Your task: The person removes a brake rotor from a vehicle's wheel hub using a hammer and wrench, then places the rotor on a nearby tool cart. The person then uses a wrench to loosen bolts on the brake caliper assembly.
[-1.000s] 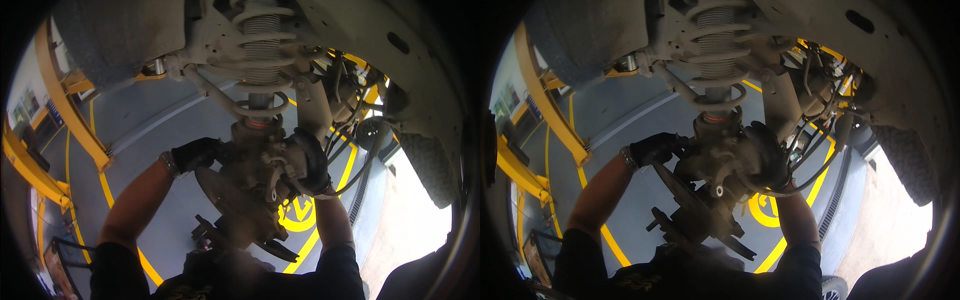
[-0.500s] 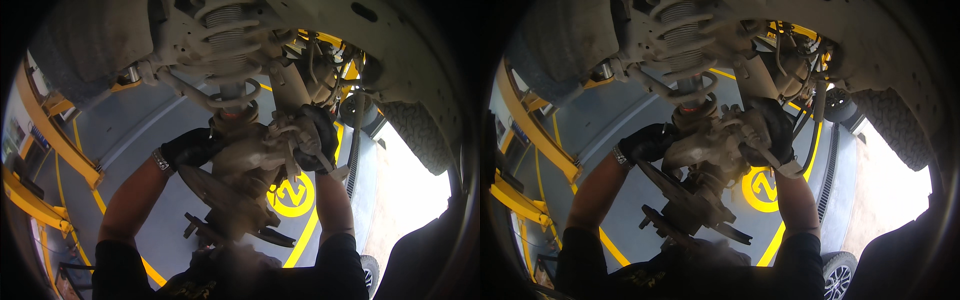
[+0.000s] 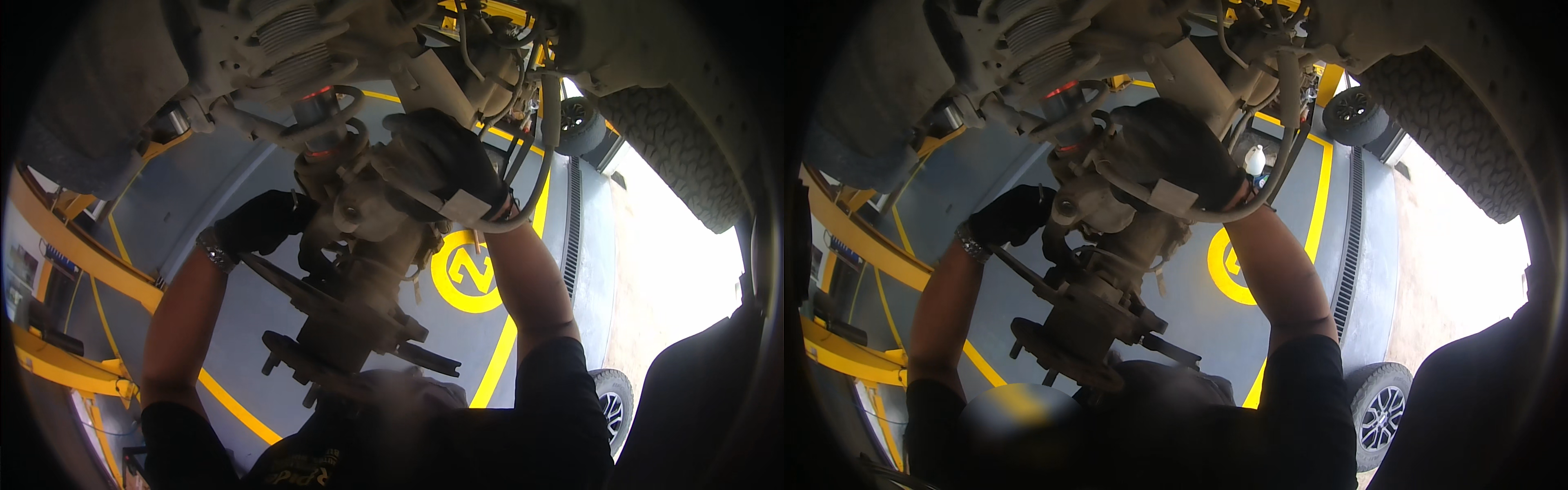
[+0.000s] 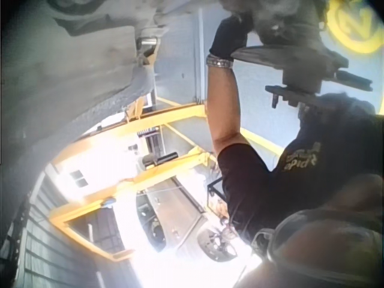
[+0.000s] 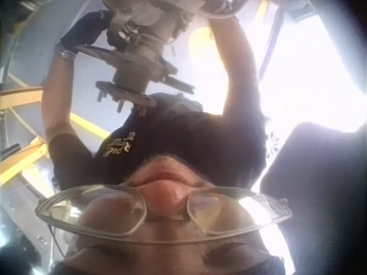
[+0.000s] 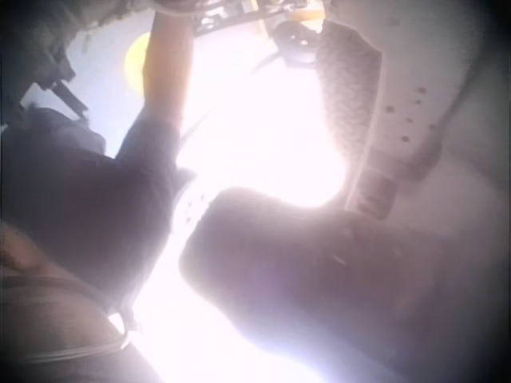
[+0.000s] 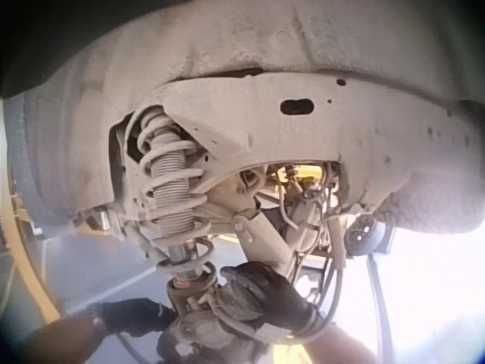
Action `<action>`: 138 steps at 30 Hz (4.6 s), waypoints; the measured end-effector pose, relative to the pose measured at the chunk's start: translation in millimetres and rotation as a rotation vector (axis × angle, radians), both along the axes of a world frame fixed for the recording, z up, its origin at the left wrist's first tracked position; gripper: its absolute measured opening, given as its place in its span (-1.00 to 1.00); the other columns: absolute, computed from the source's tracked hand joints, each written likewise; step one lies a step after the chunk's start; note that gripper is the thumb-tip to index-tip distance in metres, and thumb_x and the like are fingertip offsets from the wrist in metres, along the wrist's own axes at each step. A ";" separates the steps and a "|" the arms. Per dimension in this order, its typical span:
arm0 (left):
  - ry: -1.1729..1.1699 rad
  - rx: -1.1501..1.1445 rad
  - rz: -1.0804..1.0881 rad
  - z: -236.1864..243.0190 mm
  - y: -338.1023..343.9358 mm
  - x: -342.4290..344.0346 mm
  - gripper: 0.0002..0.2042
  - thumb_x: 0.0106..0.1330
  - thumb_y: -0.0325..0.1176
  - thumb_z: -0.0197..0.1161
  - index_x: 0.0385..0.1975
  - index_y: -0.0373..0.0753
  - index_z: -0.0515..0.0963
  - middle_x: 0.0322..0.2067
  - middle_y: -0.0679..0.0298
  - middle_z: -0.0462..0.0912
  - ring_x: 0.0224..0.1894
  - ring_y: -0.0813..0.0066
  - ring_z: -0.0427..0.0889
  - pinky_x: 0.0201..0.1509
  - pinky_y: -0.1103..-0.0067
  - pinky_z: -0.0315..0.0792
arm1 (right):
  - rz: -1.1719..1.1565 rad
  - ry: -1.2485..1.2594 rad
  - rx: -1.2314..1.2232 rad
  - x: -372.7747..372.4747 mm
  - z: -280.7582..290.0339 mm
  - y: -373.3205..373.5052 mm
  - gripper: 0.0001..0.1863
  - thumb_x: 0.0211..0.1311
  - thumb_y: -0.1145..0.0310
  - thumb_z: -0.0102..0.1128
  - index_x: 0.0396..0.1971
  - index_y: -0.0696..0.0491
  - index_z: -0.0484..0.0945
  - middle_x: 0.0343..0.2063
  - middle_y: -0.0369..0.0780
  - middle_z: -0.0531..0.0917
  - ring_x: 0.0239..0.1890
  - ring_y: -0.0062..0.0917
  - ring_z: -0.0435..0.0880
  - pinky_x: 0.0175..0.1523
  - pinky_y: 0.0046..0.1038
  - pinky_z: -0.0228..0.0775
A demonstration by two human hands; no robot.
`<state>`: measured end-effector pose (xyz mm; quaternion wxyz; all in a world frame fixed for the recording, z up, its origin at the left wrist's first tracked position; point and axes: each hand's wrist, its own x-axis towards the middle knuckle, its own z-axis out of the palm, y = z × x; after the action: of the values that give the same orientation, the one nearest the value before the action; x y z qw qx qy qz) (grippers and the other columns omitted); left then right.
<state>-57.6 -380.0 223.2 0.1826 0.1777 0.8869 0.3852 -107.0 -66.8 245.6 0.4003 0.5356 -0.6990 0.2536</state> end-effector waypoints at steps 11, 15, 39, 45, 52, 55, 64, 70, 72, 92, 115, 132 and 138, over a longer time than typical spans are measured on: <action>1.038 -0.819 -0.358 -26.3 -15.1 3.1 -0.71 0.17 -0.47 0.13 -0.08 -0.27 0.52 -0.31 0.18 0.63 -0.30 0.31 0.63 -0.17 0.48 0.51 | -0.046 0.140 0.069 -33.1 -11.8 -4.4 -0.45 -0.02 0.23 0.34 0.03 0.09 0.49 -0.06 -0.20 0.55 -0.06 -0.34 0.55 -0.01 -0.34 0.45; 0.669 -0.337 -0.196 -14.5 -4.6 10.4 -0.78 0.29 -0.47 0.05 -0.11 -0.23 0.54 -0.31 0.20 0.64 -0.28 0.35 0.64 -0.21 0.51 0.52 | -0.031 0.206 0.118 -19.5 0.5 -4.6 -0.49 -0.17 0.23 0.47 -0.11 -0.01 0.61 -0.03 -0.19 0.54 -0.06 -0.33 0.56 -0.03 -0.36 0.47; -0.141 1.240 -0.424 144.6 158.7 -102.5 -0.56 0.32 0.17 0.00 -0.54 -0.08 0.44 -0.60 0.38 0.47 -0.65 0.63 0.29 -0.61 0.68 0.09 | 0.282 -0.635 -0.402 11.8 -36.9 -5.8 0.15 -0.26 0.46 0.55 0.35 0.16 -0.05 0.00 -0.09 0.51 0.04 -0.31 0.53 0.15 -0.33 0.32; -0.053 1.121 -0.187 151.2 167.8 -75.6 -0.45 0.39 0.14 -0.13 -0.28 -0.29 0.55 -0.73 0.46 0.25 -0.75 0.71 0.09 -0.67 0.74 0.04 | 0.203 -0.389 -0.226 12.8 -24.2 5.5 0.19 -0.33 0.34 0.59 0.34 0.21 -0.02 0.05 -0.04 0.48 0.13 -0.25 0.47 0.20 -0.29 0.28; -0.067 1.008 -0.390 142.2 158.2 -75.8 -0.48 0.40 0.11 -0.10 -0.24 -0.30 0.55 -0.77 0.46 0.24 -0.77 0.71 0.08 -0.67 0.72 0.02 | 0.232 -0.399 -0.231 17.7 -13.0 2.0 0.19 -0.40 0.36 0.55 0.32 0.30 -0.01 0.16 0.06 0.38 0.14 -0.13 0.46 0.21 -0.25 0.28; -0.023 1.072 -0.363 141.3 163.5 -74.6 -0.49 0.40 0.10 -0.08 -0.22 -0.30 0.55 -0.76 0.48 0.22 -0.75 0.72 0.08 -0.66 0.72 0.02 | 0.155 -0.324 -0.196 19.1 -16.0 4.9 0.18 -0.39 0.38 0.53 0.31 0.32 -0.01 0.13 0.08 0.39 0.12 -0.09 0.48 0.21 -0.24 0.29; -0.156 0.907 -0.414 138.4 170.7 -82.6 -0.64 0.41 -0.03 0.01 -0.43 -0.22 0.48 -0.72 0.45 0.28 -0.74 0.74 0.13 -0.68 0.71 0.00 | 0.012 -0.559 -0.177 26.6 -7.2 -1.3 0.12 -0.28 0.18 0.56 0.30 0.22 0.06 0.06 -0.02 0.42 0.11 -0.21 0.47 0.20 -0.27 0.30; -0.135 0.770 -0.369 137.0 173.4 -91.2 -0.57 0.41 0.00 -0.08 -0.30 -0.28 0.54 -0.75 0.46 0.24 -0.75 0.69 0.12 -0.67 0.69 0.05 | -0.068 -0.405 -0.166 -2.7 -25.0 -6.7 0.03 -0.30 0.17 0.54 0.23 0.19 0.20 0.02 -0.02 0.45 0.11 -0.14 0.46 0.19 -0.24 0.31; -0.208 0.806 -0.386 137.0 181.3 -95.0 -0.59 0.41 -0.01 -0.07 -0.31 -0.27 0.52 -0.75 0.45 0.25 -0.76 0.68 0.13 -0.68 0.69 0.06 | -0.162 -0.409 -0.161 8.9 -19.4 -4.7 -0.03 -0.31 0.20 0.55 0.20 0.19 0.26 0.01 -0.02 0.46 0.09 -0.12 0.46 0.18 -0.23 0.31; 0.051 0.675 -0.347 140.5 159.3 -106.2 -0.65 0.26 -0.03 0.23 -0.29 -0.25 0.59 -0.45 0.34 0.58 -0.42 0.60 0.57 -0.20 0.57 0.47 | 0.000 -0.303 -0.158 12.8 -16.7 -4.1 -0.20 -0.35 0.32 0.51 0.05 0.15 0.41 -0.04 -0.07 0.54 -0.02 -0.17 0.55 0.06 -0.29 0.40; 1.600 -0.117 -0.509 125.3 167.8 -97.9 -0.77 0.09 -0.28 0.28 -0.29 -0.22 0.58 -0.26 0.20 0.62 -0.28 0.28 0.65 -0.11 0.35 0.53 | -0.033 -0.099 0.121 -5.7 -17.2 -6.0 -0.41 0.17 0.36 0.23 0.18 0.16 0.26 0.03 -0.12 0.49 0.05 -0.38 0.53 0.12 -0.37 0.39; 0.745 0.117 -0.326 156.6 173.2 -69.0 -0.63 0.34 0.04 0.08 -0.32 -0.17 0.58 -0.60 0.39 0.53 -0.54 0.55 0.53 -0.40 0.49 0.41 | -0.075 -0.189 0.042 8.6 0.4 -12.5 -0.58 0.10 0.12 0.30 -0.12 0.07 0.51 -0.12 -0.17 0.54 0.01 -0.36 0.49 0.12 -0.39 0.34; 1.488 -0.526 0.076 134.1 214.8 -87.4 -0.77 0.19 -0.25 0.08 -0.39 -0.17 0.67 -0.36 0.23 0.69 -0.29 0.28 0.69 -0.17 0.36 0.53 | -0.097 -0.346 0.040 21.5 4.2 -1.8 -0.27 -0.09 0.15 0.45 0.09 0.13 0.36 0.00 -0.10 0.50 0.07 -0.30 0.50 0.17 -0.37 0.33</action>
<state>-145.0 -165.2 357.3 -0.4358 0.3094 0.8437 -0.0512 -85.5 -68.6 249.8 0.2749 0.4576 -0.7874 0.3083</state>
